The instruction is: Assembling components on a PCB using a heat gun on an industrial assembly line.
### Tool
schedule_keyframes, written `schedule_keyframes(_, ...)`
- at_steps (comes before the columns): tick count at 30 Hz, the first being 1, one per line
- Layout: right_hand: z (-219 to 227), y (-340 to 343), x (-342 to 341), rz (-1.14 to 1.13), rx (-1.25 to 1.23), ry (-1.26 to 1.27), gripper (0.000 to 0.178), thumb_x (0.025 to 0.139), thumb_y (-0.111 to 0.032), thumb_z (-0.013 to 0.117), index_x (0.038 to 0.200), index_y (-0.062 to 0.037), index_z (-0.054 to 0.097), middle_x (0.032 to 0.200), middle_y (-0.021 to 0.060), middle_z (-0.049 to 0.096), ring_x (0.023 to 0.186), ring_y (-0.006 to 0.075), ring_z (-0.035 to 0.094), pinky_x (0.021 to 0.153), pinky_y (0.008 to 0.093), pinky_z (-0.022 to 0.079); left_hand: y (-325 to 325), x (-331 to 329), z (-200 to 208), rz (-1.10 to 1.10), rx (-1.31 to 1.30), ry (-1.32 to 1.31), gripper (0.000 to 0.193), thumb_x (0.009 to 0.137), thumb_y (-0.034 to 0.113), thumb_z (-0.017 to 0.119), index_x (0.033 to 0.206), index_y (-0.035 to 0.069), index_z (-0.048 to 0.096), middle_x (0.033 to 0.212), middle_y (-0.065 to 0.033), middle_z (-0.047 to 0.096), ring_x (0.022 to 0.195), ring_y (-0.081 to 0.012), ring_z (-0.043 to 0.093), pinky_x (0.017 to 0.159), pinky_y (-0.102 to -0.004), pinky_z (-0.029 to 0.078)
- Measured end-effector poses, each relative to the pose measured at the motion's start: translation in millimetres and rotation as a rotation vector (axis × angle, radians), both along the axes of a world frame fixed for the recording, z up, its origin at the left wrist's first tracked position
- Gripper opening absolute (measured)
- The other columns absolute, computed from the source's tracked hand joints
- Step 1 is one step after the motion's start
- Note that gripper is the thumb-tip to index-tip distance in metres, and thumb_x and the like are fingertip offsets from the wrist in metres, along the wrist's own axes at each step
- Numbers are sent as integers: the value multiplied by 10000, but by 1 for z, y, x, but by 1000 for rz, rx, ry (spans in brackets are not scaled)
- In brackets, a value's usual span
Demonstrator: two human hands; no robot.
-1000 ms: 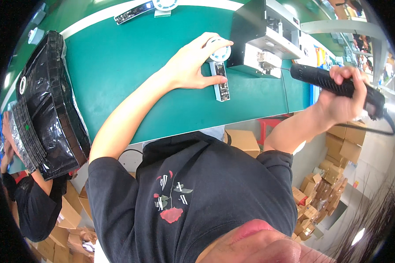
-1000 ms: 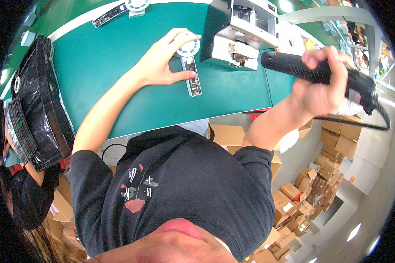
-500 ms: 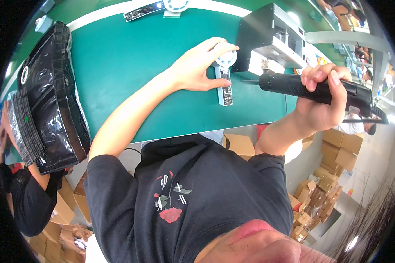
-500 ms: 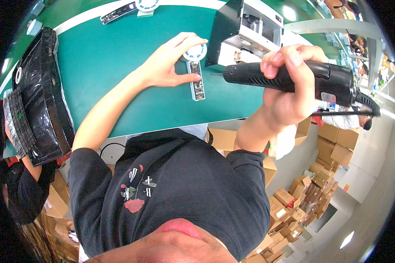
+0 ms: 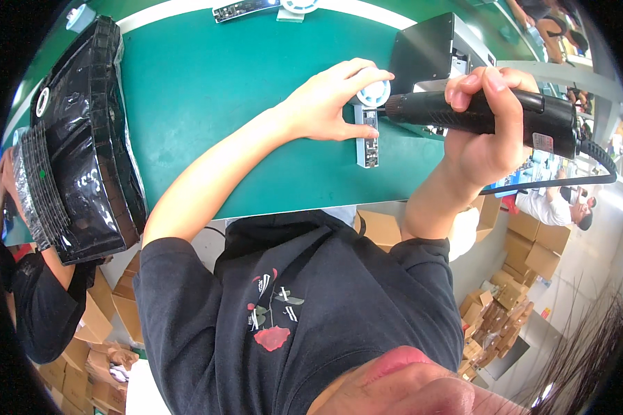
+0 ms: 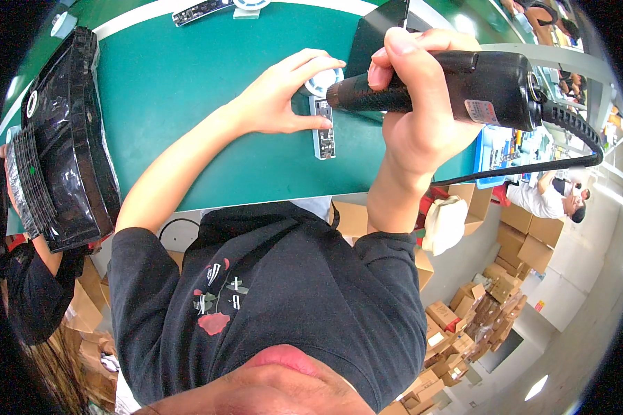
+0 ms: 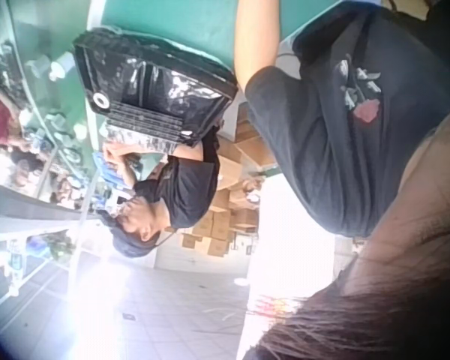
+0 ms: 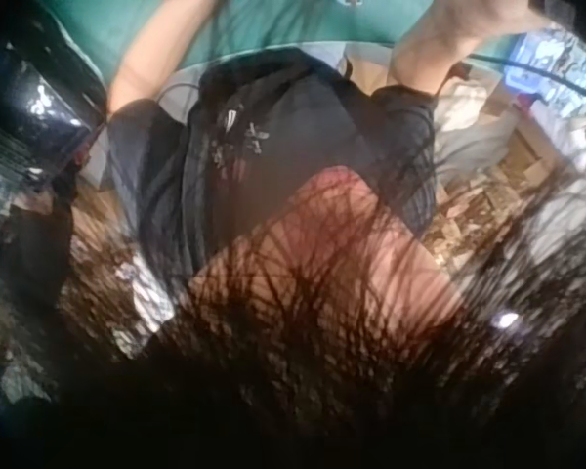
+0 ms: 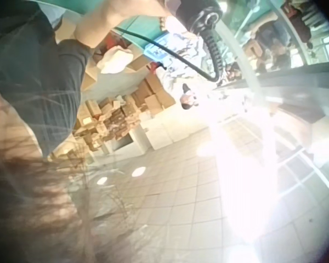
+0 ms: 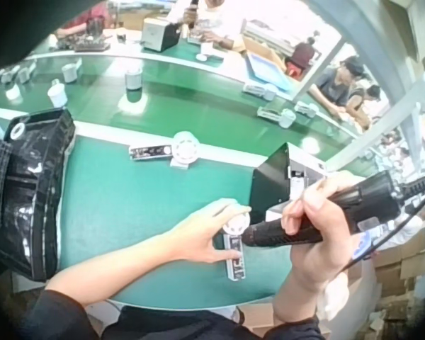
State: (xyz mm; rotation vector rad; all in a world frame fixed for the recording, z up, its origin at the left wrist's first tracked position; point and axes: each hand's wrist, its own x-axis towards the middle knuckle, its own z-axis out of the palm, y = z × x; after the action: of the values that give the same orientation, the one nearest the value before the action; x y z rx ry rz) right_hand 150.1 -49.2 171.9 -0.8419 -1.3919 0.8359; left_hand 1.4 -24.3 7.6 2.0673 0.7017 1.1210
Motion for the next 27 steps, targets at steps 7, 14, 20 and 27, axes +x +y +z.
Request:
schedule_keyframes(7, -1, 2, -9, 2, 7, 93, 71, 819, 6, 652, 841, 11, 584, 679, 157, 614, 514, 191, 539, 524, 320, 461, -1, 3, -3, 6, 5, -8, 802, 672, 282, 871, 1353, 89, 495, 1261, -171, 537, 1171, -356, 544, 1008, -412, 457)
schedule_keyframes(14, -9, 3, -6, 63, 14, 142, 143, 790, 73, 674, 843, 14, 555, 672, 121, 603, 503, 158, 570, 494, 260, 481, 2, 1, -1, 7, 9, -4, 808, 665, 270, 877, 1353, 89, 494, 1277, -174, 532, 1194, -355, 533, 1016, -411, 452)
schedule_keyframes(20, -13, -3, -11, 154, 7, 55, 89, 791, 46, 546, 852, -4, 505, 658, 139, 553, 487, 182, 475, 506, 335, 433, 2, 3, -5, 6, 19, -25, 801, 667, 253, 875, 1350, 85, 493, 1307, -183, 524, 1222, -369, 516, 1039, -429, 436)
schedule_keyframes(27, 0, -7, -4, 161, 60, -65, 78, 800, 25, 585, 839, 3, 521, 701, 114, 533, 541, 179, 498, 516, 330, 414, -1, 3, 0, -16, 3, -22, 839, 673, 262, 873, 1390, 91, 473, 1316, -179, 519, 1239, -353, 501, 1061, -419, 421)
